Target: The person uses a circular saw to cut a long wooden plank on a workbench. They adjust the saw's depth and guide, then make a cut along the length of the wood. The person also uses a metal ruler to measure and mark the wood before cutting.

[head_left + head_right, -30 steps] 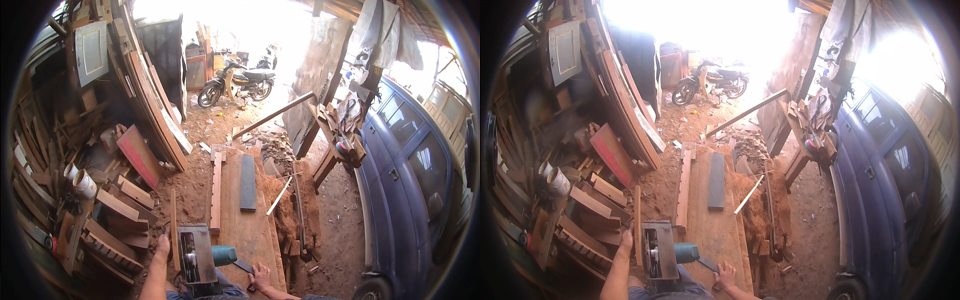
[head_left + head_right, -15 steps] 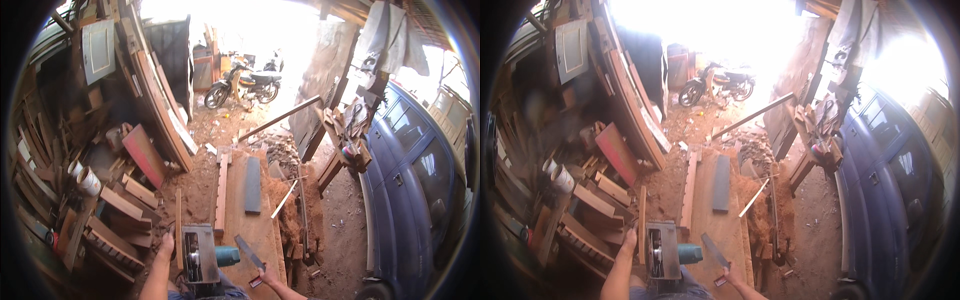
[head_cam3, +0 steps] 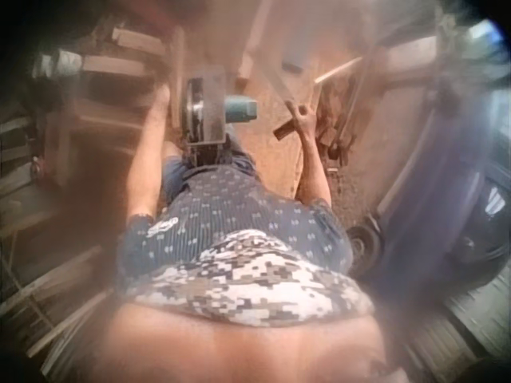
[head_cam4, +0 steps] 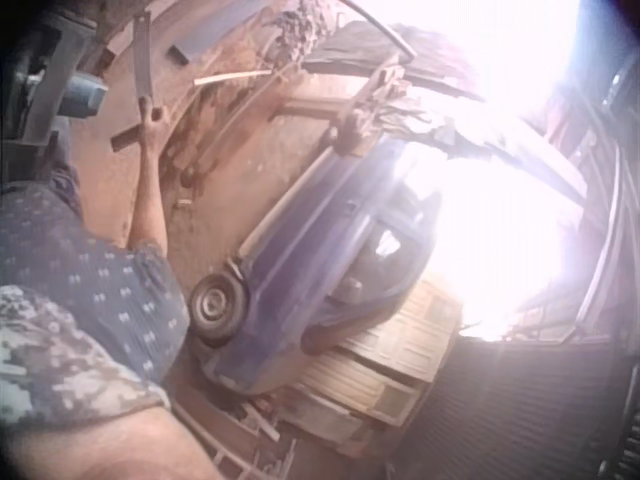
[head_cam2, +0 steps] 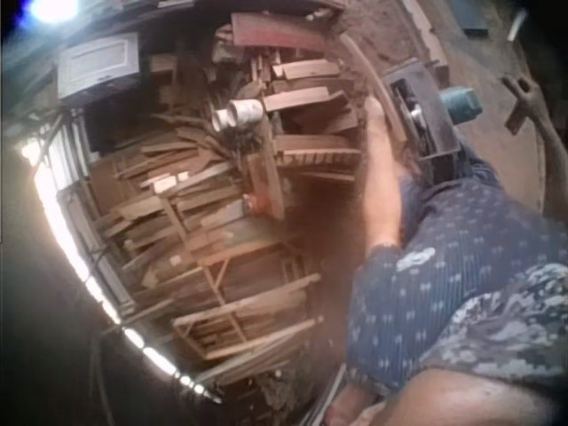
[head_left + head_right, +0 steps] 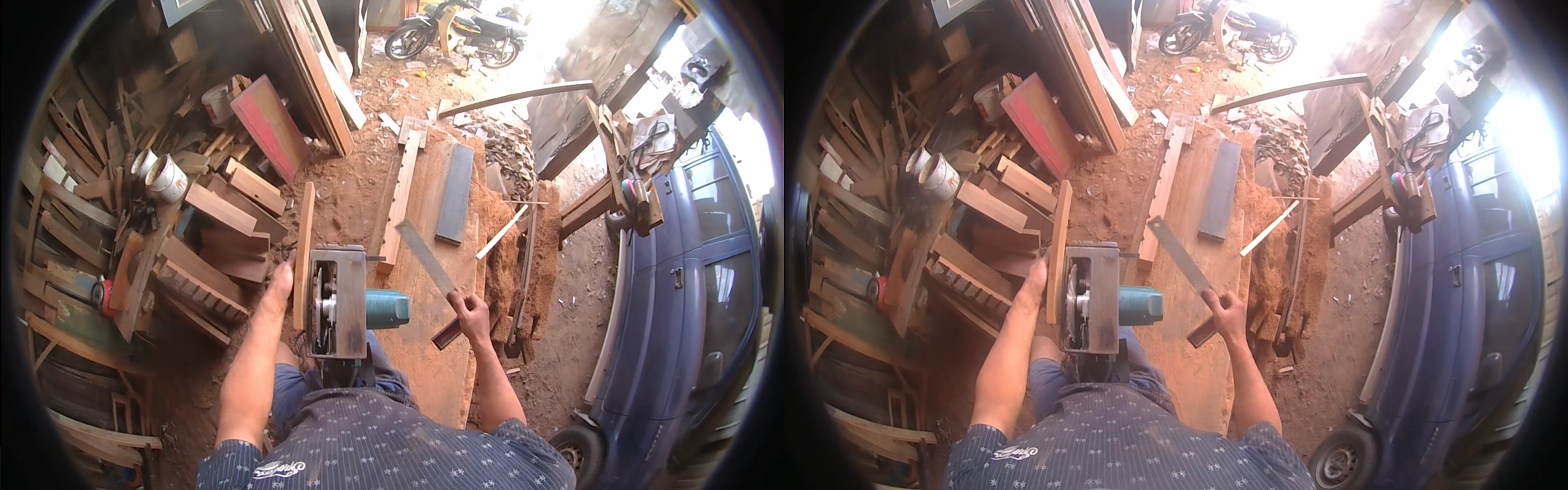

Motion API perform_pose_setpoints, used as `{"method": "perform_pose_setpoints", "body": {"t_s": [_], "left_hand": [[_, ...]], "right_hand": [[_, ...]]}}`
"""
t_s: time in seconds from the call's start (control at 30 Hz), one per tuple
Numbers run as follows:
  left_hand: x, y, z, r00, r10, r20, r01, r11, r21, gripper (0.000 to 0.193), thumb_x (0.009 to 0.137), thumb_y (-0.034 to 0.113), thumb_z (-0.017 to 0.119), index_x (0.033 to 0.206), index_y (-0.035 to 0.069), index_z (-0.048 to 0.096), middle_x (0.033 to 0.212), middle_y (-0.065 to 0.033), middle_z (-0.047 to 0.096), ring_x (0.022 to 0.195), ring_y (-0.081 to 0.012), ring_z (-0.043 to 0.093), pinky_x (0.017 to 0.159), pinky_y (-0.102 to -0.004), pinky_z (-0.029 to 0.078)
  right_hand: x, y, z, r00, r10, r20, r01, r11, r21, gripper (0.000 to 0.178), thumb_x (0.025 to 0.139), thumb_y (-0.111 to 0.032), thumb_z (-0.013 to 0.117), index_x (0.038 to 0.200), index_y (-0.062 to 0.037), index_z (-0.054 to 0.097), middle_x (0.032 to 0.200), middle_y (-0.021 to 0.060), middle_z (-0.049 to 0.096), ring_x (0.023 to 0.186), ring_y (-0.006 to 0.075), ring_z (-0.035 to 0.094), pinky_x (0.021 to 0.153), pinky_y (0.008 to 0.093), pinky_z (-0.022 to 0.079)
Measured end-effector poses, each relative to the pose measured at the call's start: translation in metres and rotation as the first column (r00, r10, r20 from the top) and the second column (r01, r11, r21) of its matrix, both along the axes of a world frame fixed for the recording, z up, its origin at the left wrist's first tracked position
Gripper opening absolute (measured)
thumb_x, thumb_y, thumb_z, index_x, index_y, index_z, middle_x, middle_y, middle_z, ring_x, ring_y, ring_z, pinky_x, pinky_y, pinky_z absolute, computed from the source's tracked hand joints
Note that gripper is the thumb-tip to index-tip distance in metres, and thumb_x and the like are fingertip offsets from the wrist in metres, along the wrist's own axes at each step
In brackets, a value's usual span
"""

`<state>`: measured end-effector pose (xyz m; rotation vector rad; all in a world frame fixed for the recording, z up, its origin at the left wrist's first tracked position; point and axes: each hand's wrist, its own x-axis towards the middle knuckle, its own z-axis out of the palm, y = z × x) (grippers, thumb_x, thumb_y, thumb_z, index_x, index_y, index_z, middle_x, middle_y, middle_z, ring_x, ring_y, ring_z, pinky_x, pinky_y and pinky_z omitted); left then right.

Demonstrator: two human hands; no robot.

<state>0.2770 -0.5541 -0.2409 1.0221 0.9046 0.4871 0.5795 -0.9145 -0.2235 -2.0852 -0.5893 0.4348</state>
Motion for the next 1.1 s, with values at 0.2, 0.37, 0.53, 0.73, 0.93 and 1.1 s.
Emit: {"method": "perform_pose_setpoints", "body": {"t_s": [0.2,0.37,0.53,0.73,0.93,1.1], "left_hand": [[-0.011,-0.006,0.007,0.998,-0.051,0.032,0.049,0.997,0.052,0.051,0.105,0.047,0.047,0.116,0.003,0.069,0.093,-0.0038,0.069,0.076,-0.0113,0.064,0.067,-0.028,0.054],[-0.02,-0.009,0.005,0.996,-0.053,0.078,0.043,0.991,0.129,0.04,0.107,0.036,0.046,0.121,0.004,0.067,0.089,-0.0016,0.068,0.074,-0.0103,0.062,0.066,-0.0263,0.053],[-0.03,0.0,-0.016,0.985,-0.07,0.154,0.061,0.996,0.061,0.039,0.108,0.028,0.043,0.135,0.005,0.059,0.105,-0.0017,0.067,0.088,-0.0095,0.062,0.075,-0.0255,0.054],[-0.017,-0.016,0.013,0.986,-0.065,0.152,0.053,0.996,0.078,0.036,0.106,0.033,0.047,0.113,0.003,0.065,0.096,-0.0032,0.066,0.079,-0.0115,0.063,0.068,-0.0277,0.056],[-0.016,-0.024,0.042,0.985,-0.129,0.116,0.131,0.991,-0.015,0.036,0.105,0.035,0.048,0.112,0.004,0.066,0.093,-0.0027,0.067,0.076,-0.0119,0.064,0.066,-0.0282,0.056],[-0.002,-0.008,0.001,0.974,-0.062,0.219,0.096,0.985,-0.146,0.048,0.104,0.05,0.047,0.109,0.007,0.068,0.078,-0.0035,0.068,0.067,-0.0126,0.064,0.06,-0.0259,0.055]], "right_hand": [[-0.016,0.03,-0.002,0.983,0.118,-0.137,-0.111,0.992,0.058,0.049,0.089,-0.046,0.075,0.074,-0.0004,0.067,0.062,0.0,0.057,0.06,0.0082,0.049,0.053,0.029,0.038],[-0.019,0.043,0.006,0.959,0.209,-0.192,-0.2,0.978,0.063,0.045,0.09,-0.044,0.075,0.079,-0.0004,0.072,0.066,0.0009,0.063,0.062,0.0079,0.053,0.056,0.0281,0.041],[-0.011,0.056,0.01,0.934,0.315,-0.167,-0.326,0.944,-0.043,0.043,0.09,-0.043,0.075,0.083,-0.0013,0.074,0.069,0.0015,0.065,0.064,0.0079,0.054,0.058,0.0284,0.043],[-0.014,0.059,0.021,0.934,0.309,-0.179,-0.321,0.946,-0.045,0.042,0.09,-0.043,0.075,0.081,-0.0012,0.073,0.068,0.0006,0.064,0.063,0.0078,0.053,0.056,0.029,0.042],[-0.019,0.061,0.025,0.88,0.262,-0.397,-0.262,0.964,0.056,0.042,0.09,-0.043,0.074,0.081,-0.0017,0.07,0.067,-0.0024,0.059,0.06,0.006,0.051,0.052,0.0252,0.036],[-0.01,0.049,0.011,0.458,0.51,-0.729,-0.094,0.843,0.53,0.065,0.094,-0.03,0.068,0.145,0.0007,0.041,0.115,0.0159,0.062,0.088,0.024,0.066,0.078,0.0404,0.058]]}}
